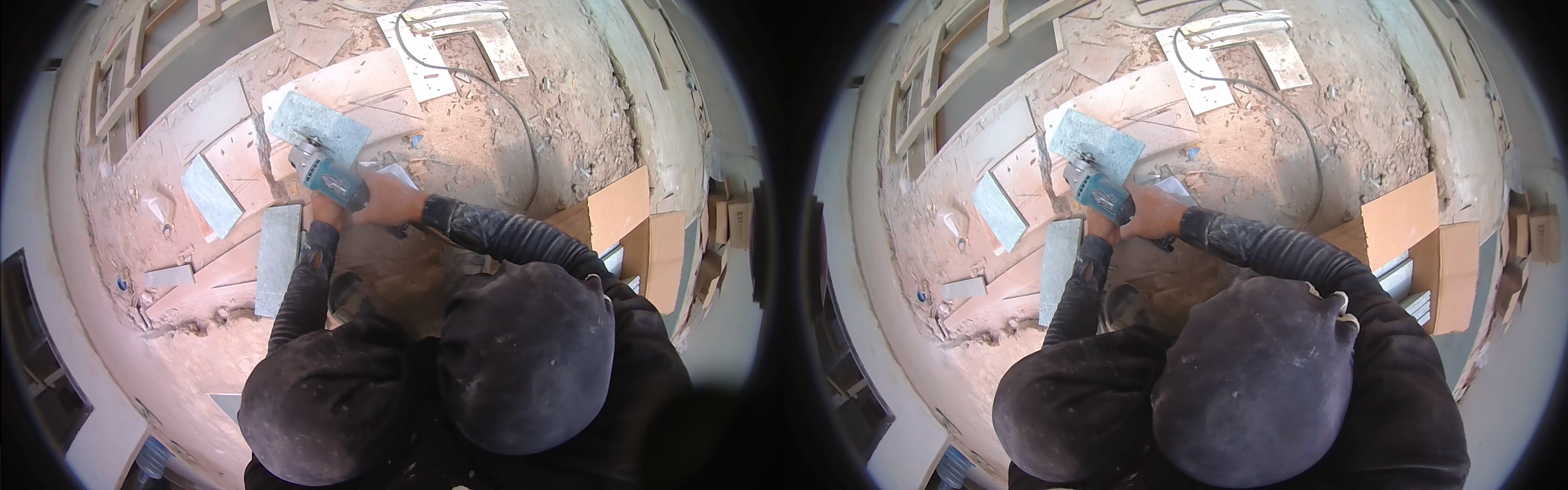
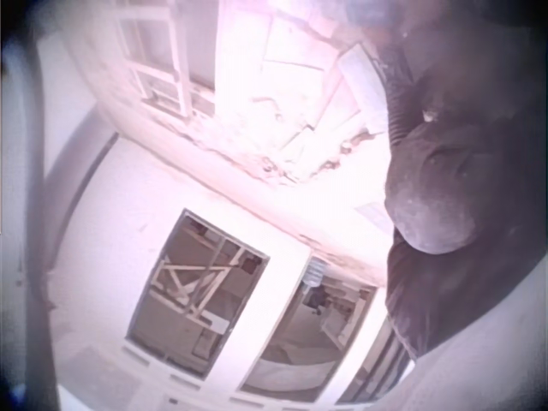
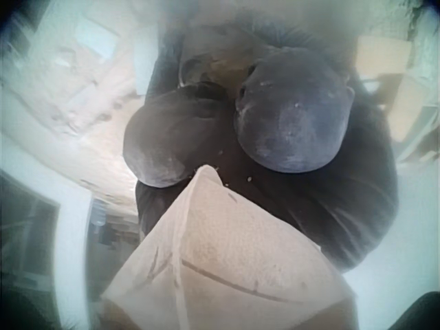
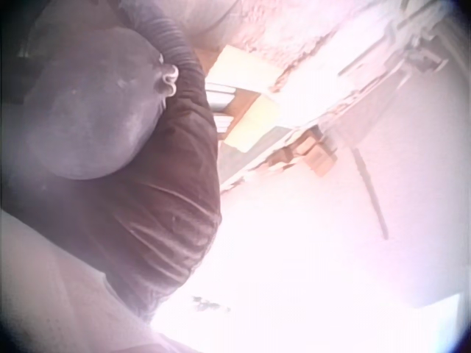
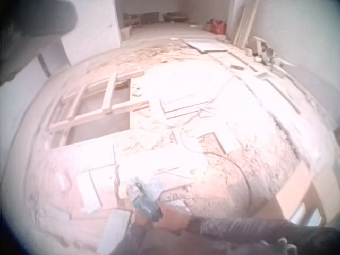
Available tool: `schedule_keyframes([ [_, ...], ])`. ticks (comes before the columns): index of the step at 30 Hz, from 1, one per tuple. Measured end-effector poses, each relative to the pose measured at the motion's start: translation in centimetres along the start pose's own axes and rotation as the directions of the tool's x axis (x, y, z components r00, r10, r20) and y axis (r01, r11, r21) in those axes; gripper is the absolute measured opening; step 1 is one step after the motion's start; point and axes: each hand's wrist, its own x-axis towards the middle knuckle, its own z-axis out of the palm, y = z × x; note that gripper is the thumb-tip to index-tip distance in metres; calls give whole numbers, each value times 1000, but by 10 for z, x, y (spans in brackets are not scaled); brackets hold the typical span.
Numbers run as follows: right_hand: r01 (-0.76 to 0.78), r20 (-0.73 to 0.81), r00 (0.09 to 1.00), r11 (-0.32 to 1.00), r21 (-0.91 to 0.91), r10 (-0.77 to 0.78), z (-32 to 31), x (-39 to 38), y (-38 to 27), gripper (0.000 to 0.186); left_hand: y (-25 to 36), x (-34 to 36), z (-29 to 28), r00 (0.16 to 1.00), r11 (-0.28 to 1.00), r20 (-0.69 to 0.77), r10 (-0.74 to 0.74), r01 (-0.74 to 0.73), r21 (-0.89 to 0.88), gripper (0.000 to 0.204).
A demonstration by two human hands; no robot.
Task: The person cuts rectangular pieces of tile using an angle grinder, holding the tile with one hand and guiding the tool along a marked line with the other.
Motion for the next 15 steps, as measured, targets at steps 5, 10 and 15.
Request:
schedule_keyframes([
  [5,19,-15,1000,999,30,-19,3,-4,2,80,-5,5,-8,998,994,45,-35,39,-97,26],
  [10,-19,-36,999,1000,19,19,5,-4,1,77,-8,7,-9,996,999,84,-3,-2,53,24],
  [15,-29,-7,1000,999,44,29,9,15,-13,70,-12,10,-30,994,972,91,60,-79,222,24],
])
